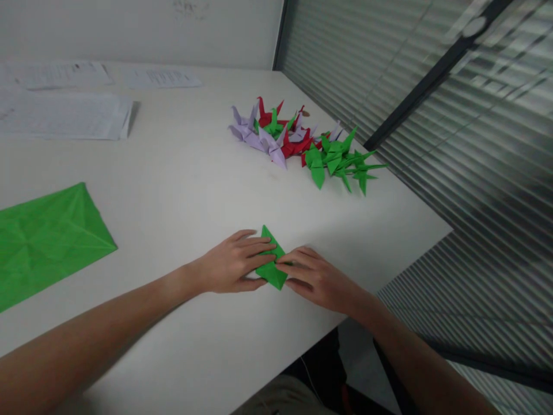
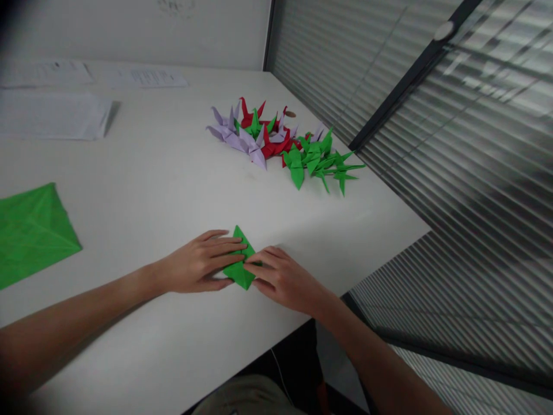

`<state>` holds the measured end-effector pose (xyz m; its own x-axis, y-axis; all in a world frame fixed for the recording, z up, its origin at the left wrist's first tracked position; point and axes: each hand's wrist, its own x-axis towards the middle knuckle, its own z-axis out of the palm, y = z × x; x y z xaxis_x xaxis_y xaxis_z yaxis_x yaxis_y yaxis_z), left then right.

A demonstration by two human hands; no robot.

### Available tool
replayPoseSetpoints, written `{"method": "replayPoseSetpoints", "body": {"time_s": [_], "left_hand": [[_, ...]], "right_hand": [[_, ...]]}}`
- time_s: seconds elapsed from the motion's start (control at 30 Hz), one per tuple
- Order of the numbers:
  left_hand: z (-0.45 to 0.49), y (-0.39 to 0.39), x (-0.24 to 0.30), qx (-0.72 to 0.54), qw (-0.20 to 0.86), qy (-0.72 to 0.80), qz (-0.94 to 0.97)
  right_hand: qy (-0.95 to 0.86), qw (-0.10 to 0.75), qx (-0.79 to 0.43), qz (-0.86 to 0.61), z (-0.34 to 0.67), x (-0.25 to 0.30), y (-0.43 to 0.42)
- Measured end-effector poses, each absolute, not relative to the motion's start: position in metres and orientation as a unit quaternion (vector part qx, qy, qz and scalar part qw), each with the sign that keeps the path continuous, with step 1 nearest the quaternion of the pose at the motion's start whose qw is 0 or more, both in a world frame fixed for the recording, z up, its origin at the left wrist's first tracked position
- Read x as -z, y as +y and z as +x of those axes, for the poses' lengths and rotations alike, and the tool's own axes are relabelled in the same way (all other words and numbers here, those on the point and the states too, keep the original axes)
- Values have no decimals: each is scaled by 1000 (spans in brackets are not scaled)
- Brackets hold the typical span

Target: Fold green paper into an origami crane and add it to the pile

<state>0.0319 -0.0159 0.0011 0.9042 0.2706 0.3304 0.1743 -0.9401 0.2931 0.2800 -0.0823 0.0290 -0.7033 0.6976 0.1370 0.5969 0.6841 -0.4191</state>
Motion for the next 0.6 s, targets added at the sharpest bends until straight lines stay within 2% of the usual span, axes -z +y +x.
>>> {"method": "replayPoseSetpoints", "body": {"time_s": [0.37, 0.6], "left_hand": [[31, -16, -5, -148, 105, 77, 980], [29, -14, -6, -128, 108, 68, 983]], "right_hand": [[-923, 154, -136, -325, 285, -21, -74], [-911, 203, -143, -329, 285, -18, -77]]}}
